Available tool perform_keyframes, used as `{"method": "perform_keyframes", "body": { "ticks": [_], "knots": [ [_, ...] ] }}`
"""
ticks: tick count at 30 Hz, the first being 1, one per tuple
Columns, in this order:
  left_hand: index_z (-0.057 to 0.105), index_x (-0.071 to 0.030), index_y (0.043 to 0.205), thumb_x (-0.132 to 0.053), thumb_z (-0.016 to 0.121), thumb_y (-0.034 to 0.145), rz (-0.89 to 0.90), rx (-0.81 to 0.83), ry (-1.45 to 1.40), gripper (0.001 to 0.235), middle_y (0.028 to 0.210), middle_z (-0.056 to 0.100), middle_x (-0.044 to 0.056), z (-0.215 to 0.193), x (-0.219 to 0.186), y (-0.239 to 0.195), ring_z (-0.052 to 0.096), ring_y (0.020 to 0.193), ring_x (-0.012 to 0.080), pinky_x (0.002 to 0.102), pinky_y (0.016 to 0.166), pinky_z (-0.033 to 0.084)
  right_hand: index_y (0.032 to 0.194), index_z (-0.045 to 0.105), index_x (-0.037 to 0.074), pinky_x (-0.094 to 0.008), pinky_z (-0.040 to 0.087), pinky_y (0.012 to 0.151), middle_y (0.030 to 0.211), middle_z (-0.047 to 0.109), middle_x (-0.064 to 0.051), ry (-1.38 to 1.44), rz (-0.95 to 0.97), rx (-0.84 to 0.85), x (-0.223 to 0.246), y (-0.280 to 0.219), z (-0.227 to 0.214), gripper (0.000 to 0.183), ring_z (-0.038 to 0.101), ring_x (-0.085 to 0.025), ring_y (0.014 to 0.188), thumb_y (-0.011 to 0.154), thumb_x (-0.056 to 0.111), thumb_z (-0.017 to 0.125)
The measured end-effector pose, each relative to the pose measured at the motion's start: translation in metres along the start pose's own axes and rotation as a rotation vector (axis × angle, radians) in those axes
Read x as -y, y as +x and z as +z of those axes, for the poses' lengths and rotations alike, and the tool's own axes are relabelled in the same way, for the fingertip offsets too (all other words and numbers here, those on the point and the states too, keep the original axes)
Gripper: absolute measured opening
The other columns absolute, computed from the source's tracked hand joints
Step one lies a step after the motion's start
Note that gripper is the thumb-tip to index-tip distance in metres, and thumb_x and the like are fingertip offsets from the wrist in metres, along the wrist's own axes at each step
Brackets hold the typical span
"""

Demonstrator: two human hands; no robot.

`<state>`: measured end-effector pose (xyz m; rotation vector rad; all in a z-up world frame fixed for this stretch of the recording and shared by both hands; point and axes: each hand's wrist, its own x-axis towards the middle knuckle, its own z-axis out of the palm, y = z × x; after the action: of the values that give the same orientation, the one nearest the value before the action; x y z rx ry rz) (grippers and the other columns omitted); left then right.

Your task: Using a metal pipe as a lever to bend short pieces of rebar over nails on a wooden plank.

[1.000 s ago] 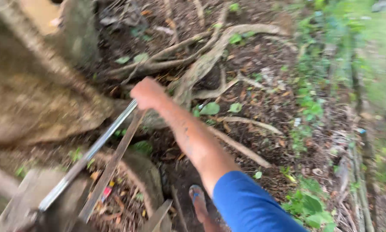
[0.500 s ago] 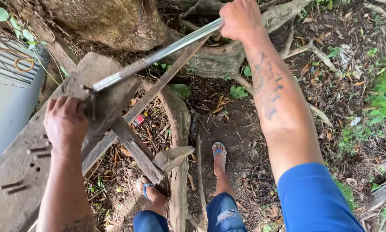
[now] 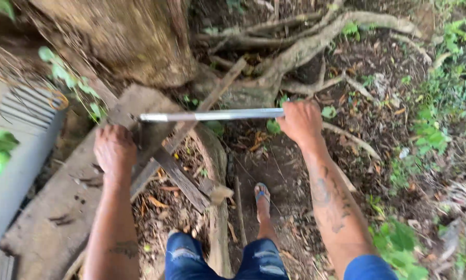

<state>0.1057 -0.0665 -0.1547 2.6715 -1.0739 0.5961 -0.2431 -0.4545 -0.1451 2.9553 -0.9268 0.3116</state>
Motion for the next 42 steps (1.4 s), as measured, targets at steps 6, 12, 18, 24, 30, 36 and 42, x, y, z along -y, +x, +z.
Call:
{"method": "perform_keyframes", "body": {
  "ticks": [6,12,18,24,30,36,42],
  "knots": [
    [0.068,-0.005,0.093,-0.015,0.056,0.109,-0.122,0.157,0.029,0.022,0.096,0.070,0.011,-0.003,-0.008,0.001,0.062,0.087,0.0233,0.036,0.077,0.054,0.097,0.075,0.014,-0.033,0.047,0.056,0.058,0.064,-0.002,0.057,-0.057,0.110,-0.004,0.020,-0.017,0.024,0.054,-0.015,0.046,0.087,0.036,0.076],
    [0.067,-0.008,0.089,-0.011,0.067,0.084,-0.124,0.047,-0.024,0.006,0.095,0.067,0.009,-0.047,-0.040,0.011,0.061,0.096,0.0314,0.044,0.083,0.050,0.100,0.077,0.019,-0.028,0.038,0.043,0.053,0.059,0.004,0.042,-0.104,0.344,-0.034,0.035,0.008,0.029,0.045,-0.010,0.040,0.094,0.047,0.069],
    [0.067,-0.008,0.090,-0.012,0.068,0.090,-0.154,0.073,-0.026,0.004,0.093,0.066,0.008,-0.051,-0.045,0.013,0.061,0.097,0.0314,0.045,0.082,0.049,0.125,0.062,0.022,-0.026,0.036,0.039,0.052,0.056,0.005,0.000,-0.202,0.477,-0.033,0.039,-0.008,0.042,0.040,-0.010,0.038,0.094,0.050,0.067],
    [0.068,-0.009,0.090,-0.011,0.069,0.089,-0.181,-0.044,-0.105,0.003,0.092,0.066,0.007,-0.056,-0.060,0.013,0.060,0.094,0.0297,0.045,0.081,0.046,0.099,0.071,0.014,-0.028,0.042,0.044,0.061,0.062,0.004,0.168,-0.220,0.735,-0.050,0.031,0.010,0.034,0.052,-0.010,0.046,0.091,0.048,0.070],
    [0.066,-0.013,0.079,-0.009,0.073,0.084,-0.069,0.035,-0.093,0.010,0.081,0.061,0.005,-0.056,-0.213,0.035,0.056,0.083,0.0228,0.041,0.079,0.046,0.084,0.061,0.010,-0.028,0.046,0.045,0.065,0.058,0.001,0.557,-0.318,1.135,-0.076,0.063,0.045,0.036,0.055,-0.010,0.050,0.083,0.042,0.078],
    [0.071,-0.019,0.087,-0.029,0.068,0.094,0.096,0.643,-0.401,0.013,0.078,0.066,0.002,-0.046,-0.378,0.043,0.064,0.078,0.0207,0.040,0.080,0.046,0.078,0.059,0.006,-0.028,0.041,0.041,0.060,0.055,0.000,1.028,-0.162,1.553,-0.103,0.070,0.079,0.028,0.050,-0.010,0.046,0.081,0.026,0.078],
    [0.068,-0.011,0.094,-0.047,0.056,0.094,0.191,0.325,-0.411,0.038,0.080,0.068,0.005,-0.010,-0.405,0.006,0.064,0.082,0.0230,0.043,0.085,0.040,0.076,0.061,0.003,-0.030,0.035,0.035,0.052,0.051,-0.003,1.200,0.044,1.513,-0.102,0.051,0.074,0.009,0.046,-0.013,0.037,0.071,0.001,0.068]
  ]
}}
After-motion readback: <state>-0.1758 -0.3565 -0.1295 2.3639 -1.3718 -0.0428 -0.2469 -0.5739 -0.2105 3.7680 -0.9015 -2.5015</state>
